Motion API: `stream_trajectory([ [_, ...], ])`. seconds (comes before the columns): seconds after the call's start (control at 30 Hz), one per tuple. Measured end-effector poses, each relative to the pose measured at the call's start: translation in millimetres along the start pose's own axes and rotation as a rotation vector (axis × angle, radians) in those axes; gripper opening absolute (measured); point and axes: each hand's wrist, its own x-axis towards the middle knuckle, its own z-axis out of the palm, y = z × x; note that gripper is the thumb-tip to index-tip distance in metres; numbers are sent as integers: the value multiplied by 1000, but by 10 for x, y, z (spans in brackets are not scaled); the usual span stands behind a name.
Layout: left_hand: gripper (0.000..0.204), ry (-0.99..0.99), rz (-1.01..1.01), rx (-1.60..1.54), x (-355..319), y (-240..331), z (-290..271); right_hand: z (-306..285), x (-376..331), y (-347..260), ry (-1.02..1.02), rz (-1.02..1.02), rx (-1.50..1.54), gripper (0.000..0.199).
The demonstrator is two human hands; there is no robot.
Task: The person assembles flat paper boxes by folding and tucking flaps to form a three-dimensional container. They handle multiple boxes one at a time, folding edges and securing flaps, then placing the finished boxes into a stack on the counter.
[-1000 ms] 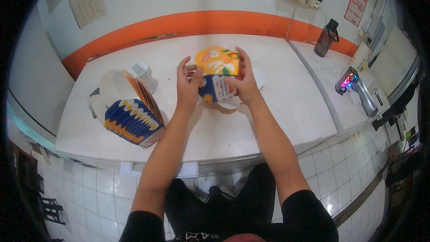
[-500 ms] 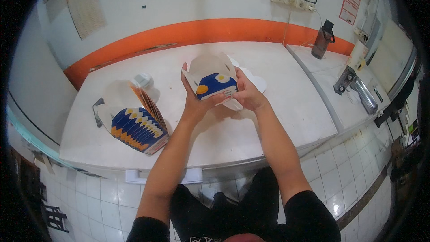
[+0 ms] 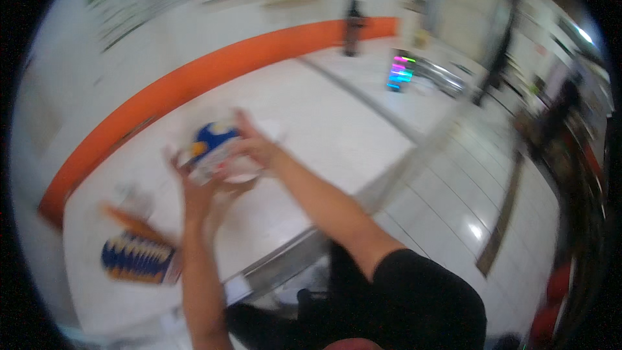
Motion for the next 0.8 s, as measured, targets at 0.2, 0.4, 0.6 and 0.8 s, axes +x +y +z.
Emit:
stream_trajectory([
  [0.2,94,-158,-24,617,-56,2,14,-302,141,56,225,-193,76,103],
  [0.4,81,34,-116,905,-16,-297,-92,-273,60,93,270,-160,152,107],
  [0.6,79,-106,-291,25,-174,-152,54,-271,23,160,223,-127,276,112],
  [0.8,78,-80,-181,363,122,-795,-384,-170,100,106,261,-88,95,109],
])
